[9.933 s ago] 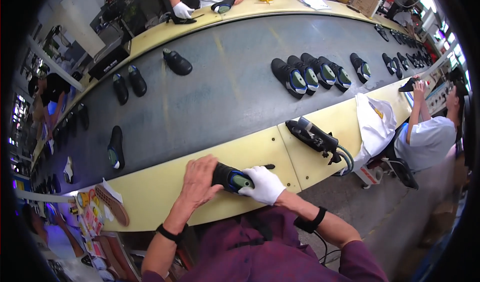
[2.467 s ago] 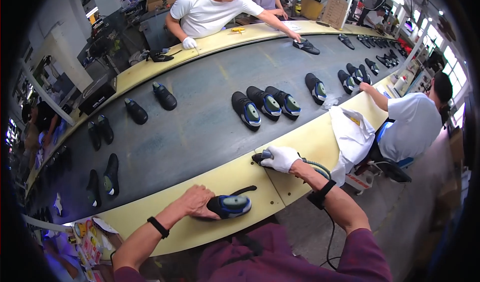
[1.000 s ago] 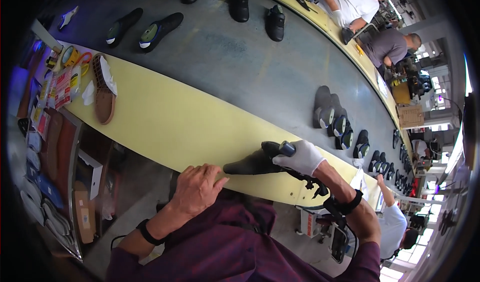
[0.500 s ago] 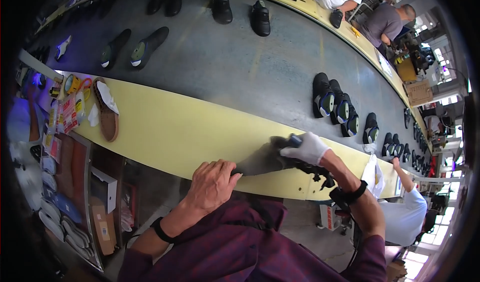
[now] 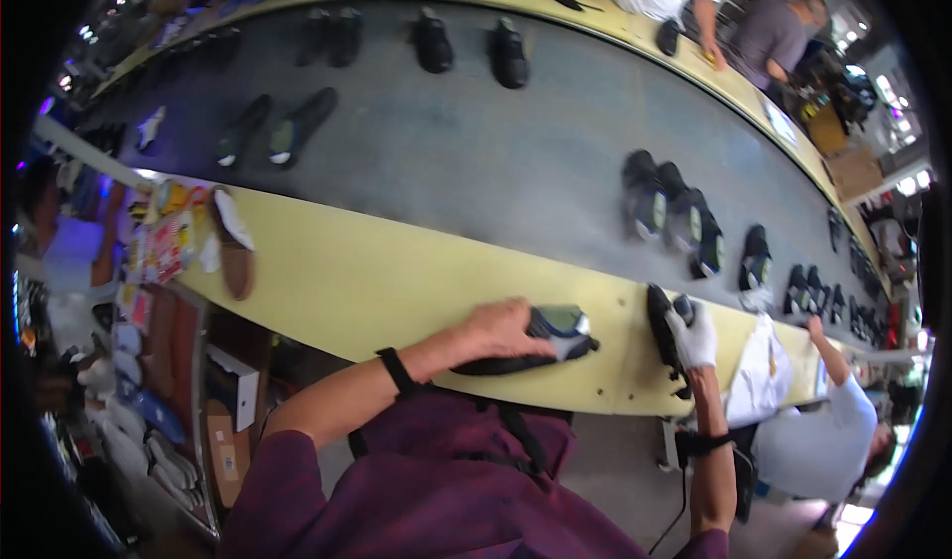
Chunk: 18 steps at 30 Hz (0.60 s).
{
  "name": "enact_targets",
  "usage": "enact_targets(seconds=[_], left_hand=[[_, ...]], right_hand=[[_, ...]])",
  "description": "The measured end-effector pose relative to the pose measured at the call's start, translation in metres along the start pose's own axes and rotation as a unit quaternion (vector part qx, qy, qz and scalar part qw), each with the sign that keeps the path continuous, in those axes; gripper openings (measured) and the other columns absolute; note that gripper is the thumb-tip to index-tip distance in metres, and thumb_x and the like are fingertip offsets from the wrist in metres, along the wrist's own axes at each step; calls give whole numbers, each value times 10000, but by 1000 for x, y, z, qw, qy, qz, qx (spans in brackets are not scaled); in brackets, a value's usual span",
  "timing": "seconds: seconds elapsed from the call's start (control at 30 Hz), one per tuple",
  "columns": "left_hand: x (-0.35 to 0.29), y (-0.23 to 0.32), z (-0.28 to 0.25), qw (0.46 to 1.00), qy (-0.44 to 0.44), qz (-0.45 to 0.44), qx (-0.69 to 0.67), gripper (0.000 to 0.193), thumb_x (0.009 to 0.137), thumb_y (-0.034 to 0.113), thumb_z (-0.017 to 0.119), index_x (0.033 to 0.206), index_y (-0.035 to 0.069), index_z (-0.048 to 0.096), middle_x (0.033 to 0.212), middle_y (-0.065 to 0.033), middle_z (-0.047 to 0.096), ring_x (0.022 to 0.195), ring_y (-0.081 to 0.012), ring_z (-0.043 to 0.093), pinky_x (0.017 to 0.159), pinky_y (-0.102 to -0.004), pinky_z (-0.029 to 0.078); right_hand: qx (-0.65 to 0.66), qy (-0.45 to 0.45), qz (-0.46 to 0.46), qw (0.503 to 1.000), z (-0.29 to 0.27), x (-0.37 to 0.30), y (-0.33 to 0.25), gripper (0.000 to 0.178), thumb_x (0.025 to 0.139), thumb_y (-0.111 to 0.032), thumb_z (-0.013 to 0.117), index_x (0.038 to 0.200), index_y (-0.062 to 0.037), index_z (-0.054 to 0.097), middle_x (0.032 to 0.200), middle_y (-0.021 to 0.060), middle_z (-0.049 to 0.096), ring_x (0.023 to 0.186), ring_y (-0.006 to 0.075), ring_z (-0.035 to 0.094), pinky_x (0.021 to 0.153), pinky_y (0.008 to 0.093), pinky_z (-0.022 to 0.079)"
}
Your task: Workers are seen assembling and inspecting shoes on a conveyor belt in a factory setting.
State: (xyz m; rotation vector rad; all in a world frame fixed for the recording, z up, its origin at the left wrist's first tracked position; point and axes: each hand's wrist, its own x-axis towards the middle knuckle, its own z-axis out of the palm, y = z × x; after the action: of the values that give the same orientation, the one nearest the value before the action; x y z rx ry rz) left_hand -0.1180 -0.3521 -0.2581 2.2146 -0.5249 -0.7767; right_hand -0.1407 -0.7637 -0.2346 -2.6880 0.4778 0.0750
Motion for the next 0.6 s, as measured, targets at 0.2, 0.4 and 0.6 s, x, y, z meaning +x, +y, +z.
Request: enact_targets(seconds=[0.2, 0.4, 0.6], left_hand=[[-30, 15, 34, 919, 118, 283, 246, 837, 759, 538, 877, 1247, -53, 540, 1210, -214, 648, 1135, -366, 656, 1068, -496, 469], [-66, -7, -28, 908, 217, 155, 322, 805, 952, 479, 719, 1564, 32, 447, 1563, -228, 510, 1479, -375, 478, 1217, -581, 366], [-80, -30, -2, 973, 225, -48, 30, 1109, 897, 719, 737, 1544, -109, 380, 1434, -396, 549, 1349, -511, 571, 1113, -540, 484]], right_hand=[[112, -34, -270, 956, 4, -79, -102, 481, 822, -58, 840, 1261, -2, 653, 1120, 195, 693, 1043, 379, 680, 940, 437, 554], [240, -264, -114, 927, 84, -131, -132, 479, 981, -201, 743, 1398, 4, 629, 1192, 231, 723, 962, 357, 736, 879, 428, 588], [222, -240, -176, 929, 158, -156, -190, 561, 978, -173, 735, 1479, -21, 533, 1296, 260, 666, 1099, 438, 703, 947, 485, 579]])
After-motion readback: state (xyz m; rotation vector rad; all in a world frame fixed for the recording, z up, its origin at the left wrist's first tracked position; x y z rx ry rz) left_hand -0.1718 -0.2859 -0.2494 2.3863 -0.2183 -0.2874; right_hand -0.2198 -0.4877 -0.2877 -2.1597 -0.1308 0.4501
